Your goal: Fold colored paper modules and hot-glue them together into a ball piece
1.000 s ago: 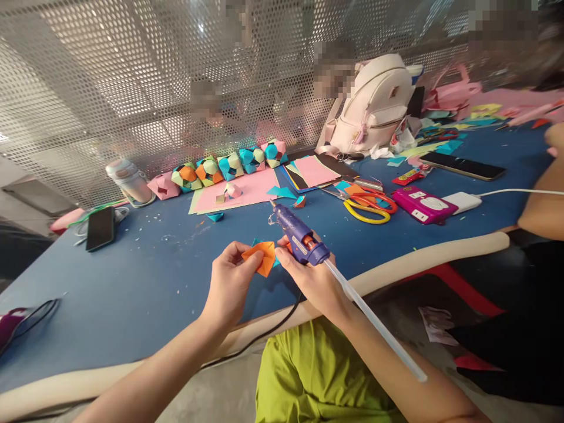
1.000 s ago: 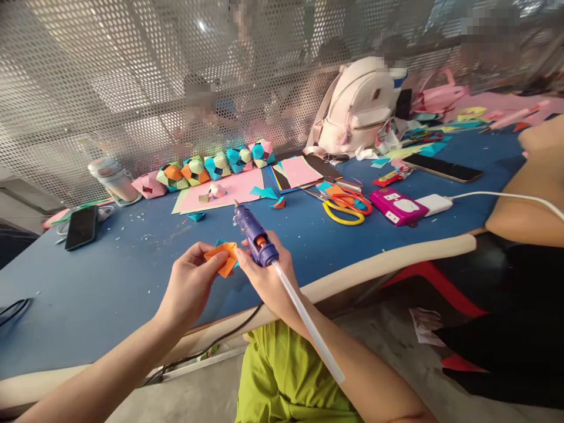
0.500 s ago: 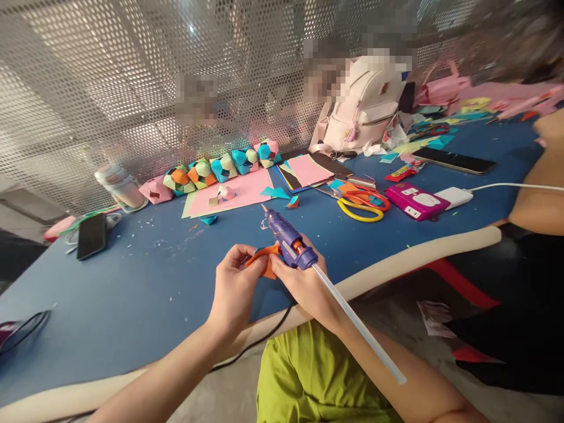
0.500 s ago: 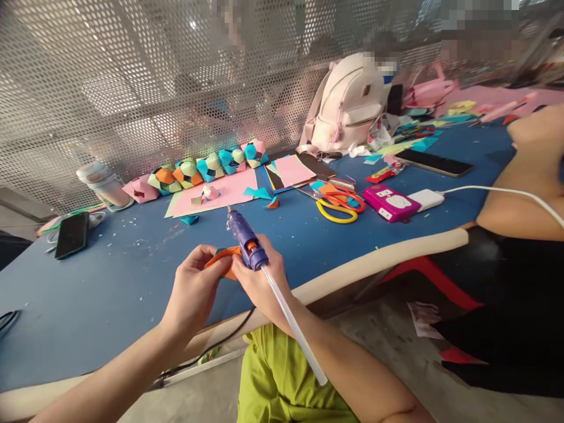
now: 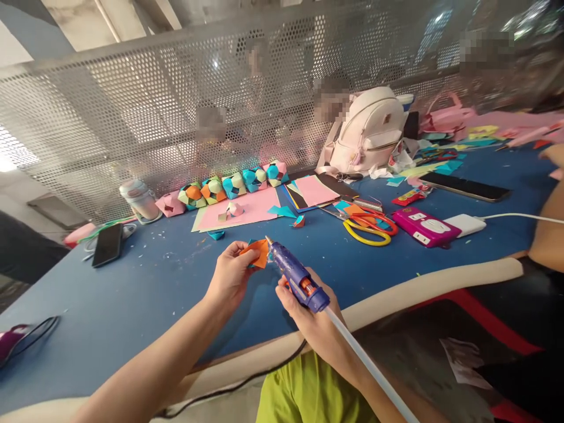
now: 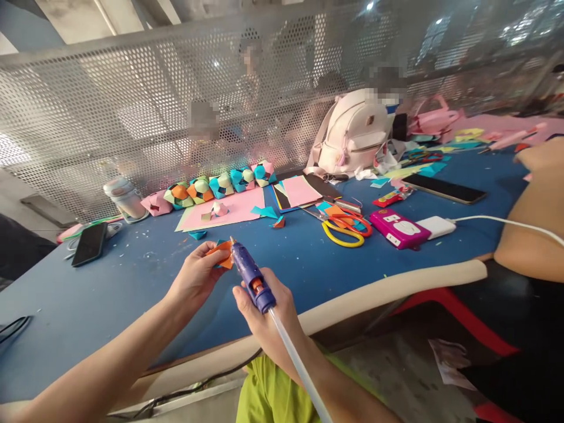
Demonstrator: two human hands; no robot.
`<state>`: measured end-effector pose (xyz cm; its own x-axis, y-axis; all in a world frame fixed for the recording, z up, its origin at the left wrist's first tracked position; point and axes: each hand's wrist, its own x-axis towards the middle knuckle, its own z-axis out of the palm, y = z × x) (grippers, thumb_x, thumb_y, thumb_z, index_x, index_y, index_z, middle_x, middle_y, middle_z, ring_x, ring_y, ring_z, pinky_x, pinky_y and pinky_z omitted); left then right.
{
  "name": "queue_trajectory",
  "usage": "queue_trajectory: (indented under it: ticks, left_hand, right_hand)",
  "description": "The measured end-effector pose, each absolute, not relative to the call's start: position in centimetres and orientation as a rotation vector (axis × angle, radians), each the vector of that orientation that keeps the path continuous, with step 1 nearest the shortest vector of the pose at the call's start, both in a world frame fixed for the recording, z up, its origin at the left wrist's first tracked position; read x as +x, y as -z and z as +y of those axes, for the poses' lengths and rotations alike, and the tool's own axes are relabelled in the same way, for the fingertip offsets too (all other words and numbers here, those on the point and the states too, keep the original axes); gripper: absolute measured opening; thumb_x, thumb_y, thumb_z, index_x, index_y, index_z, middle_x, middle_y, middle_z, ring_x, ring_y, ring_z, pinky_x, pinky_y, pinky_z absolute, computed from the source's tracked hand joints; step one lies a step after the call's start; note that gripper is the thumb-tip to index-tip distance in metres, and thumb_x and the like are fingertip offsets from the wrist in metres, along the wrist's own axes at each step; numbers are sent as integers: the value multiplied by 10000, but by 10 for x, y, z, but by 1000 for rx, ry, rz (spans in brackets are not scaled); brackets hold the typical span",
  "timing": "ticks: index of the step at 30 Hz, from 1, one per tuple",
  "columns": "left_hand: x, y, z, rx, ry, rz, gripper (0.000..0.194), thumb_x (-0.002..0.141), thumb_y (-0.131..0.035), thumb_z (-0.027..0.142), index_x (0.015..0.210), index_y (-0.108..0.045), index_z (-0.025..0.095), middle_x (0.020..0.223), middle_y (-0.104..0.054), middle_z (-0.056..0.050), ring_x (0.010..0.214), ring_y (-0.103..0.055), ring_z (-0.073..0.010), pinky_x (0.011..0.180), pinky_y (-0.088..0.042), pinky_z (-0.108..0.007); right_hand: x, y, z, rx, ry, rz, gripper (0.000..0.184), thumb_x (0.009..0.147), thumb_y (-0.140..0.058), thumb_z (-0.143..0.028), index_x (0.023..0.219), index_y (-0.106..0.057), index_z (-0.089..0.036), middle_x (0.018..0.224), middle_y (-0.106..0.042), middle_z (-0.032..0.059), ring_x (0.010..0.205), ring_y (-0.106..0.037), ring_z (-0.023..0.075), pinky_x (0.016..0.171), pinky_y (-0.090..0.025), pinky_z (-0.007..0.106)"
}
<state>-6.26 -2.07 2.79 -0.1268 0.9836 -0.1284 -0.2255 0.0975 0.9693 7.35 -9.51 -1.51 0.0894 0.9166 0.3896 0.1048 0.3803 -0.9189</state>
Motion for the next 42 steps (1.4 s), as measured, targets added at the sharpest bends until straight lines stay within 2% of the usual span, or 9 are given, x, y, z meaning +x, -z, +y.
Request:
queue_trajectory:
  ticks: [5, 8, 15, 22, 42]
  left_hand:
    - [-60, -30, -20, 964, -1316, 1179, 281, 521, -752, 183, 642, -500, 173, 598, -628, 28, 518, -573, -100, 553, -452, -225]
    - [-59, -24, -20, 973, -1334, 1154, 249, 531, -729, 155, 642, -506, 172, 574, -618, 40, 494, -556, -89, 549, -446, -221]
    - [-59, -17, -25, 942, -1332, 1131, 222, 542, -721, 142, 637, -522, 166, 558, -584, 62, 494, -527, -75, 533, -438, -209]
    - [-61, -20, -30, 961, -1326, 1120, 231, 544, -739, 171, 658, -538, 161, 590, -607, 39, 527, -552, -93, 559, -458, -231]
    - [-74, -25, -26, 1021, -1233, 1195, 210, 523, -742, 198, 616, -558, 156, 541, -605, 16, 494, -538, -94, 482, -394, -201]
  right_hand:
    - [74, 15, -90, -1048, -673, -1441, 175, 878, -520, -286, 729, -459, -216, 609, -464, -38, 531, -449, 107, 542, -433, 229]
    - [73, 18, -87, -1045, -681, -1456, 169, 865, -516, -259, 722, -434, -223, 603, -442, -43, 520, -430, 107, 519, -415, 226]
    - [71, 20, -83, -1050, -683, -1507, 165, 847, -512, -251, 711, -423, -220, 595, -440, -44, 518, -440, 107, 513, -406, 221]
    - [72, 16, -85, -1101, -657, -1523, 156, 863, -498, -266, 721, -469, -208, 590, -490, -36, 524, -473, 112, 545, -430, 226]
    - [70, 18, -87, -1126, -514, -1578, 212, 882, -505, -275, 692, -420, -236, 568, -441, -46, 495, -435, 124, 543, -406, 252]
